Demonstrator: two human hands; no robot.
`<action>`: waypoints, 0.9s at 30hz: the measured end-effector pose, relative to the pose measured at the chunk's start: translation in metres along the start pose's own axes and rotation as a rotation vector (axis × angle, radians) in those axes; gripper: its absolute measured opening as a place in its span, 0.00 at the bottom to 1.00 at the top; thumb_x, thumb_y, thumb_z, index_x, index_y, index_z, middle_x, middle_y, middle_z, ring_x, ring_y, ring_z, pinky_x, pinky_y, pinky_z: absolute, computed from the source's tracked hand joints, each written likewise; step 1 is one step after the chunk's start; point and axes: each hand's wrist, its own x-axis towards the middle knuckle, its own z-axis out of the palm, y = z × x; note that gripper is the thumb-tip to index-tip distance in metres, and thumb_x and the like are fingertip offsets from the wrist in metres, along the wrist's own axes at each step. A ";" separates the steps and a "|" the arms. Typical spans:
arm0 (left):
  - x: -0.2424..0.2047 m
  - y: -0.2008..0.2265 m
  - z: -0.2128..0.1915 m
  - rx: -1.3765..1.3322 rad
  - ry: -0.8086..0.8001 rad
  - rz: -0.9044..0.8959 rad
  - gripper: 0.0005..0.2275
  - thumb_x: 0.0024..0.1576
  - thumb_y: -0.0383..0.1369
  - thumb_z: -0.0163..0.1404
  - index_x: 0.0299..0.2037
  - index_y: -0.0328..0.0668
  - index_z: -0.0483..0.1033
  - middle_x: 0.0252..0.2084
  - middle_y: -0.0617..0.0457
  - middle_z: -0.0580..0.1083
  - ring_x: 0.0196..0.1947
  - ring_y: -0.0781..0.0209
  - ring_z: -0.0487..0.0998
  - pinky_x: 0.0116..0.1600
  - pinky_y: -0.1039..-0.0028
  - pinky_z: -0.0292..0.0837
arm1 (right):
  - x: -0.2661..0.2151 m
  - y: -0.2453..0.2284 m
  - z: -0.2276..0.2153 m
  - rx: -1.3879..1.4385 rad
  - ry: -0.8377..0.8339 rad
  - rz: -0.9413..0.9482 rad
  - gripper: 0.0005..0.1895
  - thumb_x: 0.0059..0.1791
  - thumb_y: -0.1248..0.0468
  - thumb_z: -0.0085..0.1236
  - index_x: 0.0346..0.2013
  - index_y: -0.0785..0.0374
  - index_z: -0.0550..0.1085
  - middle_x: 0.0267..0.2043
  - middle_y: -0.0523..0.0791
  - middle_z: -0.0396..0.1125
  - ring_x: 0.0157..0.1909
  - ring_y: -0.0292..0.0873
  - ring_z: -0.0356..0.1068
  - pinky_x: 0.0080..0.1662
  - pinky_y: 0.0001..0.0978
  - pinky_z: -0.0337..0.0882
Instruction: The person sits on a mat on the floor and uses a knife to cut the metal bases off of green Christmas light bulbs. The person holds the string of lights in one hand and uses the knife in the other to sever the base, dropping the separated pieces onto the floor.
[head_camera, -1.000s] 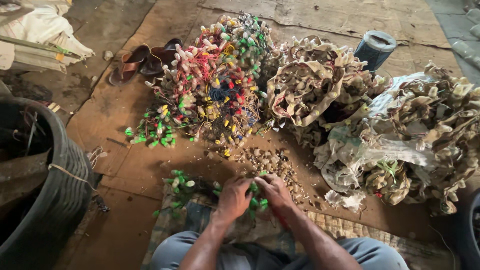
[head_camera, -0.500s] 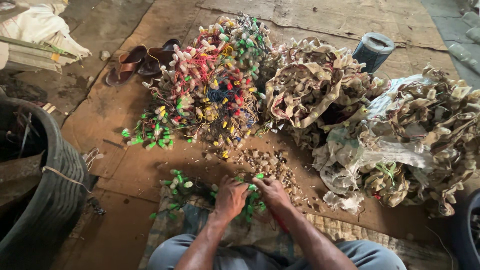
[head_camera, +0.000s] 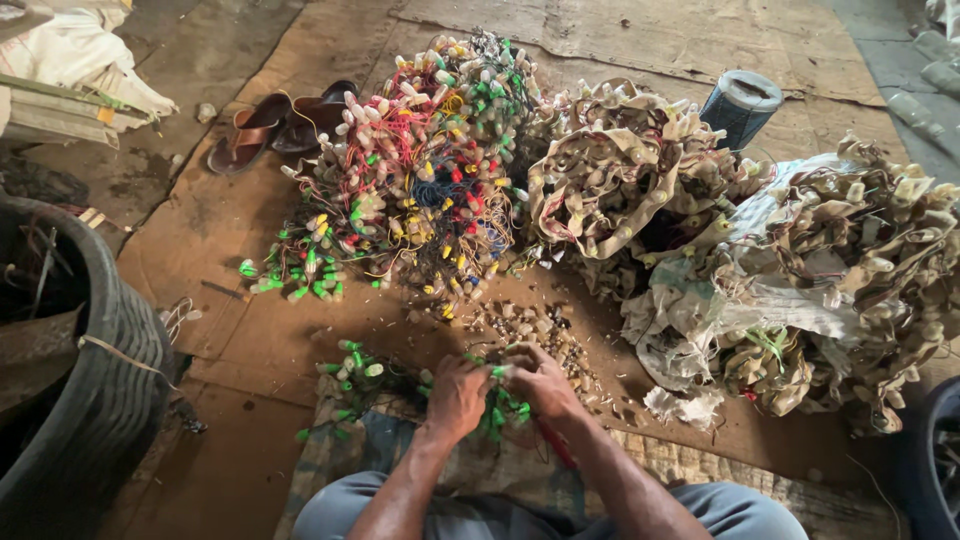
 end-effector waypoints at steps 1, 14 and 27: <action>-0.001 0.000 0.000 -0.006 0.020 0.030 0.08 0.52 0.29 0.56 0.41 0.41 0.82 0.36 0.44 0.78 0.44 0.42 0.75 0.55 0.53 0.64 | 0.000 0.001 -0.001 -0.101 0.025 -0.011 0.12 0.48 0.67 0.57 0.47 0.60 0.75 0.35 0.42 0.71 0.33 0.36 0.68 0.36 0.28 0.70; -0.002 0.002 -0.004 -0.025 0.017 0.056 0.05 0.52 0.29 0.56 0.36 0.40 0.82 0.35 0.44 0.78 0.43 0.42 0.75 0.52 0.53 0.65 | 0.010 0.009 -0.009 -0.337 0.023 -0.199 0.10 0.46 0.65 0.61 0.41 0.65 0.78 0.33 0.44 0.72 0.34 0.37 0.69 0.36 0.28 0.69; 0.000 0.010 -0.012 -0.030 -0.016 -0.004 0.04 0.53 0.29 0.57 0.36 0.39 0.81 0.38 0.45 0.78 0.45 0.42 0.75 0.55 0.53 0.65 | 0.007 0.013 -0.010 -0.370 0.045 -0.099 0.16 0.51 0.59 0.60 0.43 0.72 0.83 0.32 0.48 0.74 0.33 0.40 0.68 0.35 0.34 0.67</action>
